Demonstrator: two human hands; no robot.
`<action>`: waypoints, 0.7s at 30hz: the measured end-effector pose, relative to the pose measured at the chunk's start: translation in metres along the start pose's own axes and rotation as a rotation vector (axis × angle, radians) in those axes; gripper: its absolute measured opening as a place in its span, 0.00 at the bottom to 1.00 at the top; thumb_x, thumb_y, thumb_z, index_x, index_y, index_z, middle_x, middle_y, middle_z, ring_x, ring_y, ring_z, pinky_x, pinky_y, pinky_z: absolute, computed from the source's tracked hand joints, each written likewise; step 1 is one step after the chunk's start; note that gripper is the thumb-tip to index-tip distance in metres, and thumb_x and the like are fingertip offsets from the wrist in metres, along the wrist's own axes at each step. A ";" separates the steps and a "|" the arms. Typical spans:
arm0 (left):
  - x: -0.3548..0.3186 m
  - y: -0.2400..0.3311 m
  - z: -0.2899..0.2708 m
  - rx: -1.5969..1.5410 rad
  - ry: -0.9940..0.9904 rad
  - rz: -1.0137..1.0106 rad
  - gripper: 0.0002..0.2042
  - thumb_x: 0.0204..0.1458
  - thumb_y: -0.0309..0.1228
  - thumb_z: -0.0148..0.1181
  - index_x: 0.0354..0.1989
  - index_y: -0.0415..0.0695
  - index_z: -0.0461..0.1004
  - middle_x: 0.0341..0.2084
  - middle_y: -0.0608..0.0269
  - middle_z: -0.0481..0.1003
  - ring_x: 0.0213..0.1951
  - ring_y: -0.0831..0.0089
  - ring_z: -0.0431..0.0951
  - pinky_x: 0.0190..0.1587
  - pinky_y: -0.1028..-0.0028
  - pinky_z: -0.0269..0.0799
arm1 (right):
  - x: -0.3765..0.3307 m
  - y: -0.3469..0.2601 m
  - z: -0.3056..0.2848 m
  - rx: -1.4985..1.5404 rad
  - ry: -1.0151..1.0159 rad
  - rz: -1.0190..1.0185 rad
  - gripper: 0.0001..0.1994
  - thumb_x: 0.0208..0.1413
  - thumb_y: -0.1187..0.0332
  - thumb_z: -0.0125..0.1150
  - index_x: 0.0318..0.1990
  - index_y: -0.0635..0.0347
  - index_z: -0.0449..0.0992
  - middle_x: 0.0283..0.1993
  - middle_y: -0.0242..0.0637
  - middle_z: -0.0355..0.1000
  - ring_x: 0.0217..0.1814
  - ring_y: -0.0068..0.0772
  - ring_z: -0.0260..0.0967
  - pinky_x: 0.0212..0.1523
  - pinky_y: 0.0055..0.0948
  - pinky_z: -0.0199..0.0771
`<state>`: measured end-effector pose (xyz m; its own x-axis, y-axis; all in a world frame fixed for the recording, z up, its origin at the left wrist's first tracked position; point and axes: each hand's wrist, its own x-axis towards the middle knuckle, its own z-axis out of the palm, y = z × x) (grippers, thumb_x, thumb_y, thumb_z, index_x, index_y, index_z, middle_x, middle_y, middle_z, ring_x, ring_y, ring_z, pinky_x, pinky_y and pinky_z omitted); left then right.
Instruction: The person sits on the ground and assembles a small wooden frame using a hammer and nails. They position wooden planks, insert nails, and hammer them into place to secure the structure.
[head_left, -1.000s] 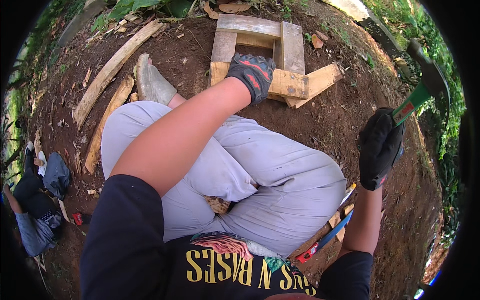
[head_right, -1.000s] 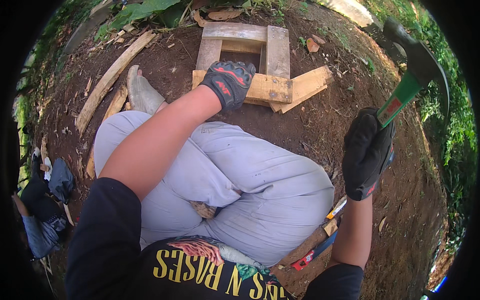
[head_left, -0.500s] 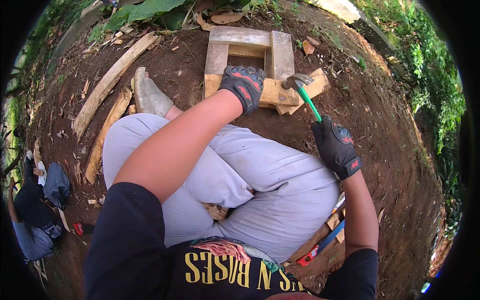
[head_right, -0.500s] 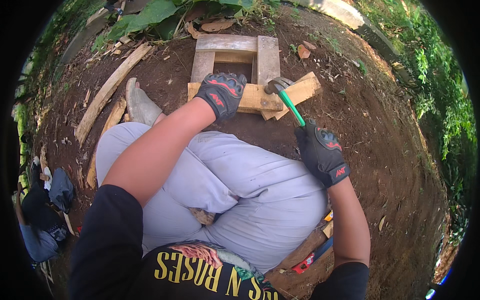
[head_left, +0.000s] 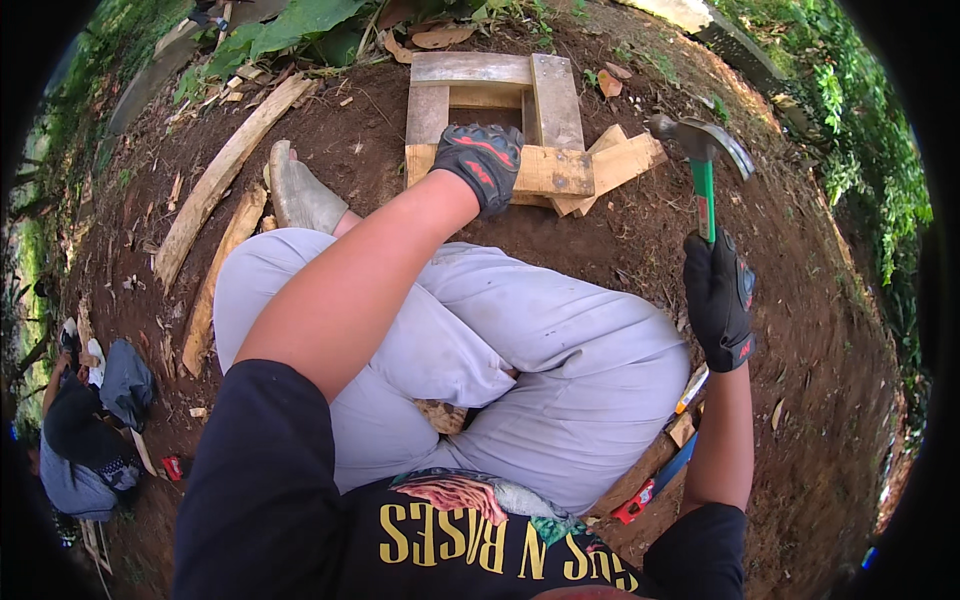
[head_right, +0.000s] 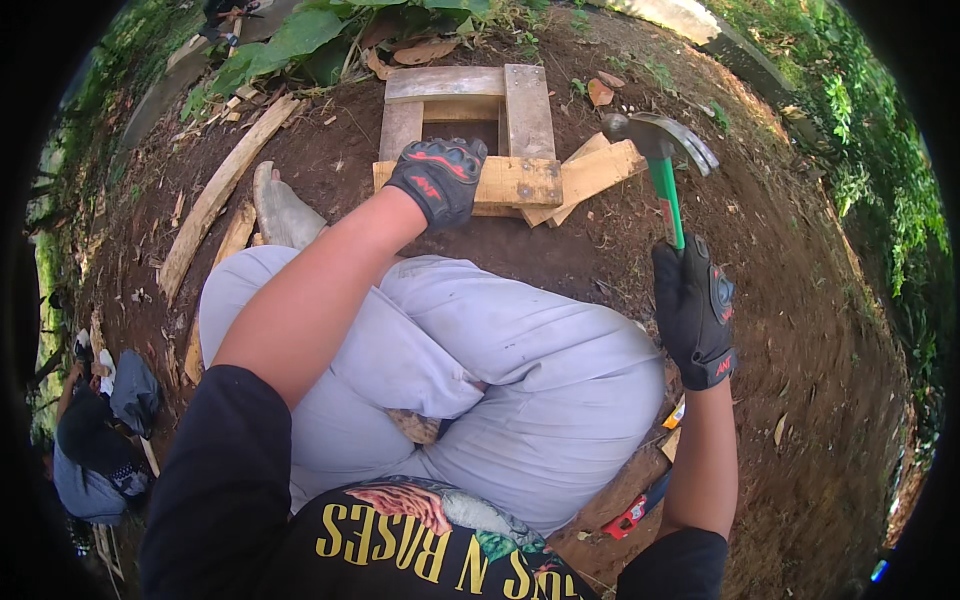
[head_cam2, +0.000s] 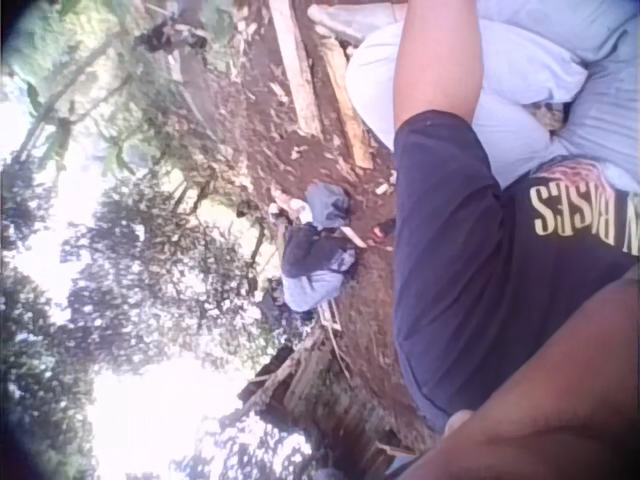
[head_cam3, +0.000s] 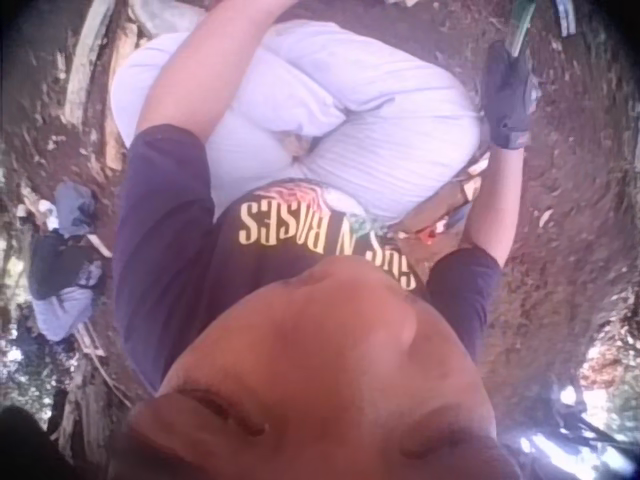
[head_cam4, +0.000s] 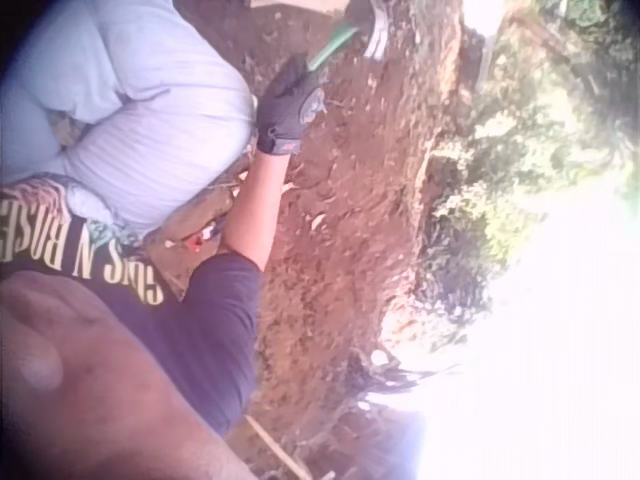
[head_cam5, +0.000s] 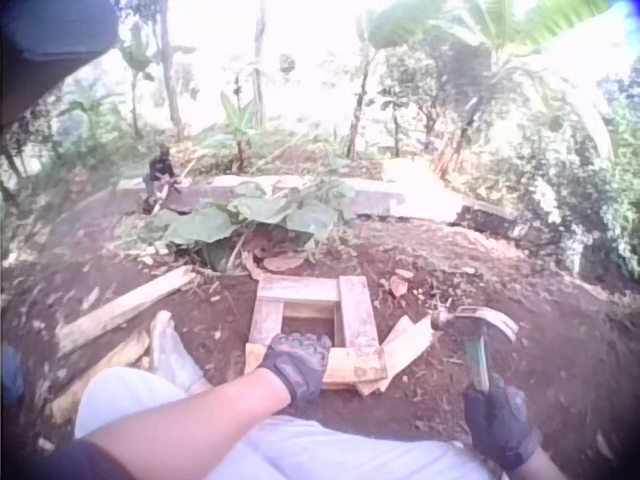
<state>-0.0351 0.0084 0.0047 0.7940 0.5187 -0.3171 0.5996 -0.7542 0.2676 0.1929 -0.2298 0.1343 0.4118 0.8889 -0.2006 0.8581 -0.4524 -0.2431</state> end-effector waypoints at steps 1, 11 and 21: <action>0.002 0.002 -0.002 -0.001 -0.012 0.004 0.22 0.46 0.31 0.68 0.52 0.43 0.76 0.47 0.49 0.83 0.50 0.49 0.84 0.51 0.54 0.81 | -0.009 0.016 0.015 0.064 0.005 0.011 0.12 0.70 0.59 0.58 0.42 0.58 0.76 0.32 0.51 0.77 0.35 0.60 0.78 0.35 0.55 0.73; 0.000 0.004 -0.012 0.031 -0.098 0.012 0.26 0.47 0.39 0.71 0.57 0.45 0.77 0.53 0.52 0.82 0.55 0.55 0.83 0.57 0.53 0.78 | -0.062 0.038 -0.004 0.025 0.086 0.308 0.14 0.71 0.57 0.59 0.45 0.60 0.78 0.33 0.50 0.78 0.36 0.56 0.78 0.36 0.49 0.73; 0.006 0.011 -0.008 -0.172 0.013 0.120 0.37 0.42 0.55 0.77 0.57 0.41 0.77 0.51 0.49 0.82 0.53 0.50 0.83 0.57 0.53 0.79 | -0.363 0.051 0.128 0.000 -0.201 0.838 0.23 0.69 0.56 0.55 0.63 0.60 0.75 0.55 0.57 0.80 0.59 0.63 0.77 0.58 0.51 0.77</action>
<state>-0.0229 0.0070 0.0130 0.8614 0.4350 -0.2623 0.5079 -0.7315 0.4548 0.0480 -0.5849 0.0735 0.8470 0.2324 -0.4781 0.2957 -0.9533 0.0605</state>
